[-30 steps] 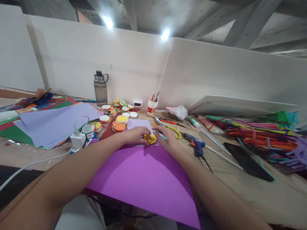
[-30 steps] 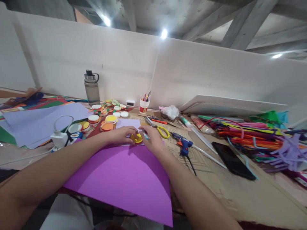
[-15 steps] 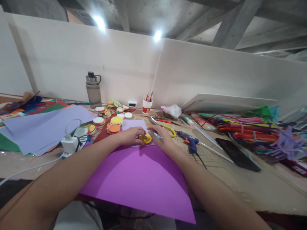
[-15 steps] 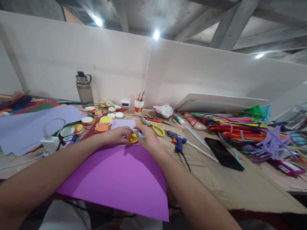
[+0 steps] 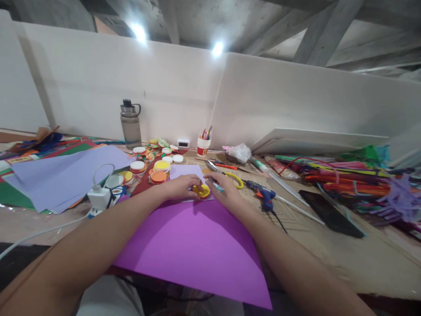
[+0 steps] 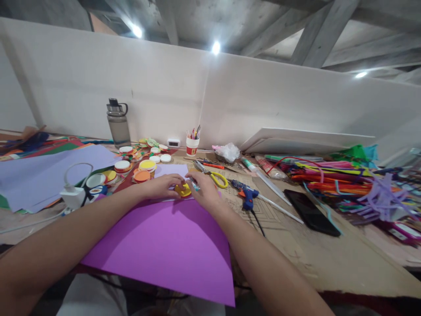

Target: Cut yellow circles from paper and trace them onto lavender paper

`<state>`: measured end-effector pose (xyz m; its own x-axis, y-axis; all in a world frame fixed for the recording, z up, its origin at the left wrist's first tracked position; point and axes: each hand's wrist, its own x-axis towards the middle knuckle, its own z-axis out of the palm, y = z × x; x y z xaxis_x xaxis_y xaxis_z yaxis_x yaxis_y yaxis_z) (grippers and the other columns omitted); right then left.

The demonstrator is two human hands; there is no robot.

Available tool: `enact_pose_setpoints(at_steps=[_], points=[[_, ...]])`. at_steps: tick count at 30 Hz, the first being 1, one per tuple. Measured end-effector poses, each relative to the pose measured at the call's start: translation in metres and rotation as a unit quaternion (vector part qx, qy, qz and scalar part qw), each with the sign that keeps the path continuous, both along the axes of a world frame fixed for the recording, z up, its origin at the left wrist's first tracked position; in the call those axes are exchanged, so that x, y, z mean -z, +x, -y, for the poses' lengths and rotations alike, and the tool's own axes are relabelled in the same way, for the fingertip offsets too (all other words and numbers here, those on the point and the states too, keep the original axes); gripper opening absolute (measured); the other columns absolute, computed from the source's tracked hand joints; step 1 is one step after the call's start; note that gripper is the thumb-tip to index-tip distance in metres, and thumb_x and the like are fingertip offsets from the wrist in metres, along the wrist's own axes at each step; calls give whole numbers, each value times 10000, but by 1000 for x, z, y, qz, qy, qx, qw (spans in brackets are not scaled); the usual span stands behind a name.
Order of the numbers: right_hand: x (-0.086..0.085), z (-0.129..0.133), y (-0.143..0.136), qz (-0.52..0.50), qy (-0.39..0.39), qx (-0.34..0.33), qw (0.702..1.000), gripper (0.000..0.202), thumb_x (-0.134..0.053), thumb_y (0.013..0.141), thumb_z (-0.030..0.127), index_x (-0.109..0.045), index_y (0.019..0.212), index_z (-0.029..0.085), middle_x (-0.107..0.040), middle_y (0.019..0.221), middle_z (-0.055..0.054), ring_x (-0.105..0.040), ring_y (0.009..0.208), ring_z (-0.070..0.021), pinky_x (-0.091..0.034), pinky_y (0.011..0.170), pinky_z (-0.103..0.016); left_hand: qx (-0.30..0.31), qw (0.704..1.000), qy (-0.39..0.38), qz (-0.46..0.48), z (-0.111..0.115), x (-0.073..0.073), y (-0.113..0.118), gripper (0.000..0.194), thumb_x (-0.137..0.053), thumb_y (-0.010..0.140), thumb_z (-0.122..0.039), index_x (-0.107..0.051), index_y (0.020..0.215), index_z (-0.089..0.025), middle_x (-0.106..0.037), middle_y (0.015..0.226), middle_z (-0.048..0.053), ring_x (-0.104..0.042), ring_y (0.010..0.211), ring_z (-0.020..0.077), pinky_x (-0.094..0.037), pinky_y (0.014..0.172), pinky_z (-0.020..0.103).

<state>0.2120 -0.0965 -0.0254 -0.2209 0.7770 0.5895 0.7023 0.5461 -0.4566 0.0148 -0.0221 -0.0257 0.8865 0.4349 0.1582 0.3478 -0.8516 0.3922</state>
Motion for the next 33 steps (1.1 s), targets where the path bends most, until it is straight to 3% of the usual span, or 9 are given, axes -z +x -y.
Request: enact_pose_setpoints(at_steps=[33], points=[[0,1,-1,-2,-12,0,1000,225,-494,898,280,-694,984,222,-727,1008,-83,-671,926,-238,-504,857,-383,19,1000,-9,19,-3,4,-1,242,-654,828,-339,-659,1002,-171,-612,1181,97,-567,1104,201,-419,971,328]])
